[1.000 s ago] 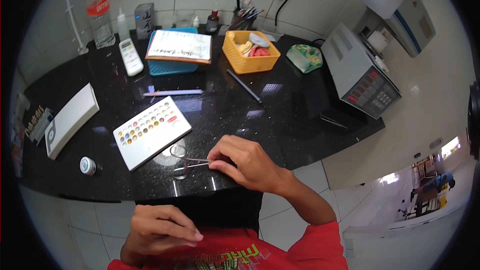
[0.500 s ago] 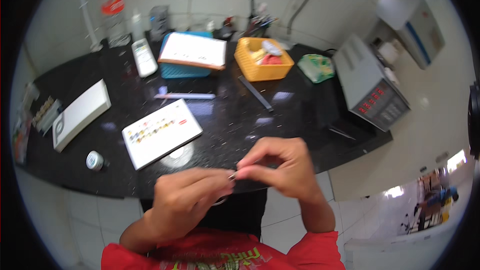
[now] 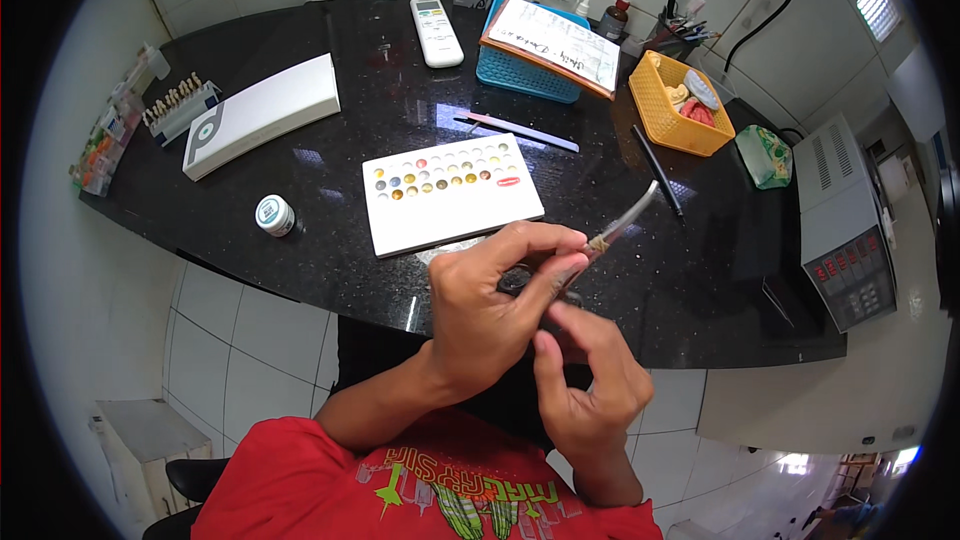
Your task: The recorder is staining and glazing a dental crown at a laboratory bench.
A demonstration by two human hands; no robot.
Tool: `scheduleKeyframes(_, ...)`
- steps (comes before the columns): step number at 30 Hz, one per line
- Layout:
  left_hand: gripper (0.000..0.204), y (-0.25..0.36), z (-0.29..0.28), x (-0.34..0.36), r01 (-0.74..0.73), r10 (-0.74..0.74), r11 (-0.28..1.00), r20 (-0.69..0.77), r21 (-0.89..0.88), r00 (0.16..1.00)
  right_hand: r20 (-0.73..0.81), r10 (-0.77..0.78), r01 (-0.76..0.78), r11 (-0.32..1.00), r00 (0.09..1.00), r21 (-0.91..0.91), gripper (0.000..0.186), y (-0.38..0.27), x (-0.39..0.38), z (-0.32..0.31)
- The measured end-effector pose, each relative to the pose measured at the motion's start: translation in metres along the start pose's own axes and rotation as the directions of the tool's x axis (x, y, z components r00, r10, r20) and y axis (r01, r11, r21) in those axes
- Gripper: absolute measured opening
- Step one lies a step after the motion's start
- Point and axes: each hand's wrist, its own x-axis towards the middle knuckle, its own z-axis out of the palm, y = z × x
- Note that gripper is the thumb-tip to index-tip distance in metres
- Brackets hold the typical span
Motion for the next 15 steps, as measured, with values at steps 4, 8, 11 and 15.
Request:
scheduleKeyframes(4, 0.016, 0.000, -0.004, -0.003, -0.162, 0.166, 0.972, -0.006, 0.170, 0.986, -0.062, 0.064, -0.067, 0.997, 0.996, -0.049, 0.032, 0.007, -0.002, 0.017)
scheduleKeyframes(8, 0.016, 0.002, 0.005, -0.002, -0.151, 0.156, 0.985, -0.064, 0.077, 0.986, -0.159, 0.178, -0.169, 0.983, 0.971, 0.070, 0.042, 0.002, 0.003, 0.022)
scheduleKeyframes(11, 0.016, 0.006, 0.005, -0.005, -0.069, 0.067, 0.996, -0.036, -0.050, 0.997, -0.166, 0.255, -0.233, 0.963, 0.953, 0.137, 0.039, 0.005, 0.005, 0.028)
scheduleKeyframes(15, 0.011, 0.008, -0.001, 0.002, 0.361, -0.360, 0.756, 0.115, -0.546, 0.926, -0.041, 0.331, -0.306, 0.906, 0.943, 0.294, 0.030, 0.014, 0.005, 0.010)
